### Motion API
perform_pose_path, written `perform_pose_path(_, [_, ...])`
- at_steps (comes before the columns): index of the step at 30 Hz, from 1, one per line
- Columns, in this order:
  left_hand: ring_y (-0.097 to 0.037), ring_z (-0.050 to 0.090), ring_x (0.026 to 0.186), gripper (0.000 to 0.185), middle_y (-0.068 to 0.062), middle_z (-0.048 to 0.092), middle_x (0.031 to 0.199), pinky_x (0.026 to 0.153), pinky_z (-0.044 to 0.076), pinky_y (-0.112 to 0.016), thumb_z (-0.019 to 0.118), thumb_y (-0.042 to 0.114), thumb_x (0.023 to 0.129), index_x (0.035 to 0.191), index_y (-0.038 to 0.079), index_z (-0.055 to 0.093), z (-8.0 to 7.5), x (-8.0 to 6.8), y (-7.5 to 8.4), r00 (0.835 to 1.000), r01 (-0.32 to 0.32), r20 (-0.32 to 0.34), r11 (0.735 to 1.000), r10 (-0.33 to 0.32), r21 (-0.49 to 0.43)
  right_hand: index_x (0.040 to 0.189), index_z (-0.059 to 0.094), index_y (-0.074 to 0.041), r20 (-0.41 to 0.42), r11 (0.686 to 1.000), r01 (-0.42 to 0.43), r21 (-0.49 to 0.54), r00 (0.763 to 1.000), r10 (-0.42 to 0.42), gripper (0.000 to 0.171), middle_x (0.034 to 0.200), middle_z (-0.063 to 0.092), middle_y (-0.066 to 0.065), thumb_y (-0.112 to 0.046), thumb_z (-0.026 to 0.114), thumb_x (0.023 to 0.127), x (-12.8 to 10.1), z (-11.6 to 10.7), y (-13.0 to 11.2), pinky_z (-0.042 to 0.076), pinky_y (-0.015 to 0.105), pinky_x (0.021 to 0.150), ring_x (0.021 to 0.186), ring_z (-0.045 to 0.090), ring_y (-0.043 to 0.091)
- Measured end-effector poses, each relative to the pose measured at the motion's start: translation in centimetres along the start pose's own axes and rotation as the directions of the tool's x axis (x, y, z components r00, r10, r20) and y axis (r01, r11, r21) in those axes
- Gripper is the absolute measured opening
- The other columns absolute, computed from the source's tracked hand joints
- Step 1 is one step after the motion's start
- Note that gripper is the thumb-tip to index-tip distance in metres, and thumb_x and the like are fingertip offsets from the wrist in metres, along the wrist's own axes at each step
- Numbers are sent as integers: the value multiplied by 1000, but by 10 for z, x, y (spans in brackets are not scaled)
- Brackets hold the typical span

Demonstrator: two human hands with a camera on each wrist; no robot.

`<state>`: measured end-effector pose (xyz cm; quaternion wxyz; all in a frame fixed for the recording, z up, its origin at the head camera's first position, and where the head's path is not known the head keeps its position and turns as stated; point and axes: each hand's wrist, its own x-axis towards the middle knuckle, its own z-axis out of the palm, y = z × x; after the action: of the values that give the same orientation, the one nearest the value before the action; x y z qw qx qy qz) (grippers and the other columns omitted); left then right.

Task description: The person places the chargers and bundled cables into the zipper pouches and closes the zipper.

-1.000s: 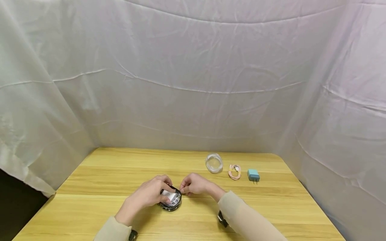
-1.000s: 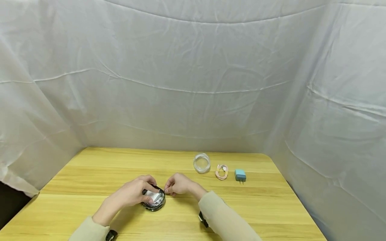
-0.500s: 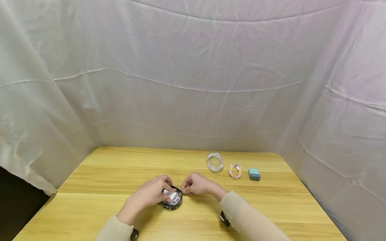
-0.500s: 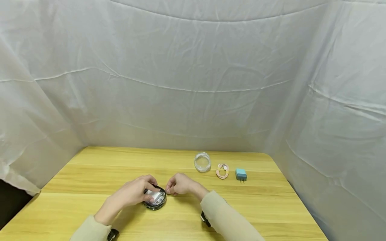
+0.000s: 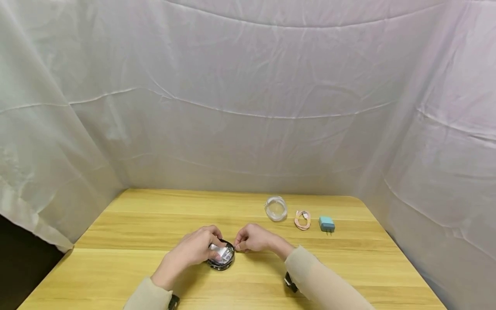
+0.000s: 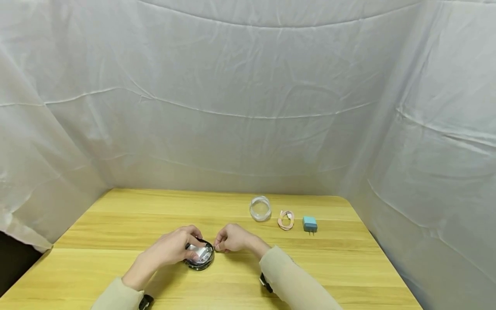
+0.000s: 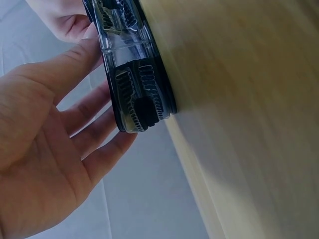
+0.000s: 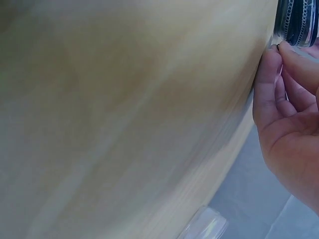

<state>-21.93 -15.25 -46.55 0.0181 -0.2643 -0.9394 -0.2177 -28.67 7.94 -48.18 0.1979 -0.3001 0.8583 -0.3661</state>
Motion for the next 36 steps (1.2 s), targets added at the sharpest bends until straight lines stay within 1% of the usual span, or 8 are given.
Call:
perform_pose_path(6, [-29, 65, 109, 29, -3, 67, 118, 84, 58, -54, 91, 17, 77, 104, 12, 83, 2, 0, 1, 1000, 8, -11, 1000, -8, 8, 88, 74, -2, 12, 1000, 4, -12, 1000, -4, 5, 77, 70, 6, 1, 74, 92, -3, 0, -1, 55, 23, 61, 67, 62, 12])
perform_pose_path(11, [-29, 65, 108, 27, -3, 67, 117, 83, 57, -54, 91, 16, 77, 103, 12, 83, 1, 1, 1, 1000, 10, -15, 1000, -10, 16, 90, 74, -2, 22, 1000, -7, 4, 1000, 7, 5, 78, 70, 6, 1, 74, 92, -6, 0, 1, 58, 25, 63, 68, 63, 12])
perform_pose_path(14, [-29, 65, 108, 27, -3, 67, 117, 82, 58, -54, 91, 17, 77, 102, 12, 83, 1, 1, 2, 1000, 13, -15, 1000, -13, 22, 90, 74, -2, 27, 1000, -2, 5, 1000, 2, 4, 78, 70, 4, 1, 74, 92, -8, 1, 2, 57, 23, 63, 68, 63, 11])
perform_pose_path(20, [-29, 66, 108, 29, -3, 67, 118, 81, 58, -54, 92, 20, 76, 102, 13, 83, 2, 1, 1, 1000, 19, -18, 1000, -18, 25, 90, 73, 2, 43, 1000, 26, 0, 999, -26, 3, 76, 69, 2, 2, 76, 91, -12, 3, 3, 56, 20, 61, 66, 62, 9])
perform_pose_path(27, [-29, 66, 107, 29, -3, 67, 117, 82, 58, -54, 92, 21, 75, 102, 13, 83, 2, 2, 0, 1000, 7, -25, 1000, -7, 28, 86, 74, -3, 36, 1000, 22, -11, 999, -22, 8, 77, 70, 3, 3, 76, 90, -14, 4, 3, 56, 21, 60, 66, 61, 9])
perform_pose_path(30, [-29, 66, 108, 29, -3, 68, 117, 84, 59, -53, 92, 21, 76, 102, 12, 83, 2, 1, 1, 1000, -3, -26, 1000, 4, 24, 87, 74, -3, 33, 1000, 22, -8, 999, -22, 7, 76, 69, 3, 2, 76, 91, -15, 4, 3, 56, 22, 60, 66, 62, 10])
perform_pose_path(36, [-30, 65, 112, 30, -2, 68, 119, 87, 58, -55, 92, 20, 75, 103, 11, 83, 1, 1, 1, 1000, -1, -23, 1000, 1, 7, 86, 73, -3, 21, 1000, 24, 7, 999, -25, 7, 77, 70, 5, 2, 75, 91, -17, 5, 2, 57, 24, 61, 66, 62, 11])
